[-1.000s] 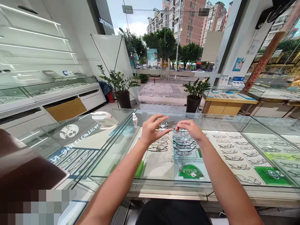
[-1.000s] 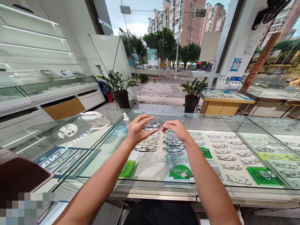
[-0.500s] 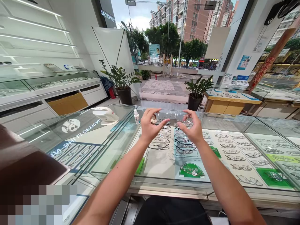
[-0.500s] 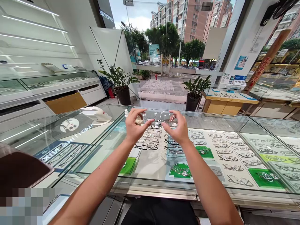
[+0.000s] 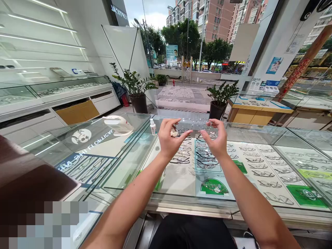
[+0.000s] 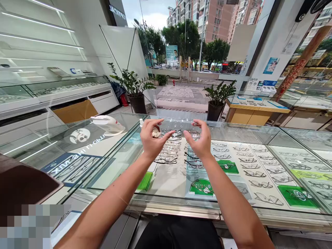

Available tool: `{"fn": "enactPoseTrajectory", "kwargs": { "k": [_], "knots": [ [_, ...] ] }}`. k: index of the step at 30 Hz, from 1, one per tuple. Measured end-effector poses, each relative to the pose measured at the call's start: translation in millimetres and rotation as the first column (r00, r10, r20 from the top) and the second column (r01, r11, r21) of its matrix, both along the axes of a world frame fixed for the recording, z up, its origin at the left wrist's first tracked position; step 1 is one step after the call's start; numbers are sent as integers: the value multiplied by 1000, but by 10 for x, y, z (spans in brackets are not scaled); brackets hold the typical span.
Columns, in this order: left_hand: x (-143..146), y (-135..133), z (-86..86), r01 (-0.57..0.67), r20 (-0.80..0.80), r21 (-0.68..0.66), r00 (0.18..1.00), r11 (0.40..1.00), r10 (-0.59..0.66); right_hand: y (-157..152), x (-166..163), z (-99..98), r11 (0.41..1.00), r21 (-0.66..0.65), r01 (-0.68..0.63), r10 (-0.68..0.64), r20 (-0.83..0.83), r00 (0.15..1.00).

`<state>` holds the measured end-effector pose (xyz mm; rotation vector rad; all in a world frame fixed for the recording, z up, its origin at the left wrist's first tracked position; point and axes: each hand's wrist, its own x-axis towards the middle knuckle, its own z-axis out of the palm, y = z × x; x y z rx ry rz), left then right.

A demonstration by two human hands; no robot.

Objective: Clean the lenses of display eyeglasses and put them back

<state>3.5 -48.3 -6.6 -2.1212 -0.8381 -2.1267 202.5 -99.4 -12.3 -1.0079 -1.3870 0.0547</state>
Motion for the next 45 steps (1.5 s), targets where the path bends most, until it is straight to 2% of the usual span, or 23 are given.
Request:
{"fn": "enactPoseTrajectory", "kwargs": {
  "k": [20,28,32,45],
  "knots": [
    [0,16,2,-6,-9,-4,1000,1000,6,3,-49,-28,990,111,86,-89,27,996],
    [31,9,0,3,2,-120,1000,993,-3,46,-32,-70,953,221,206,-229,87,969],
    [39,21,-18,23,28,-196,999,980,-18,40,-42,-71,945,235,227,-253,90,963],
    [37,38,-24,36,14,-181,999,983,-34,33,-40,-68,938,219,269,-296,99,950]
  ]
}}
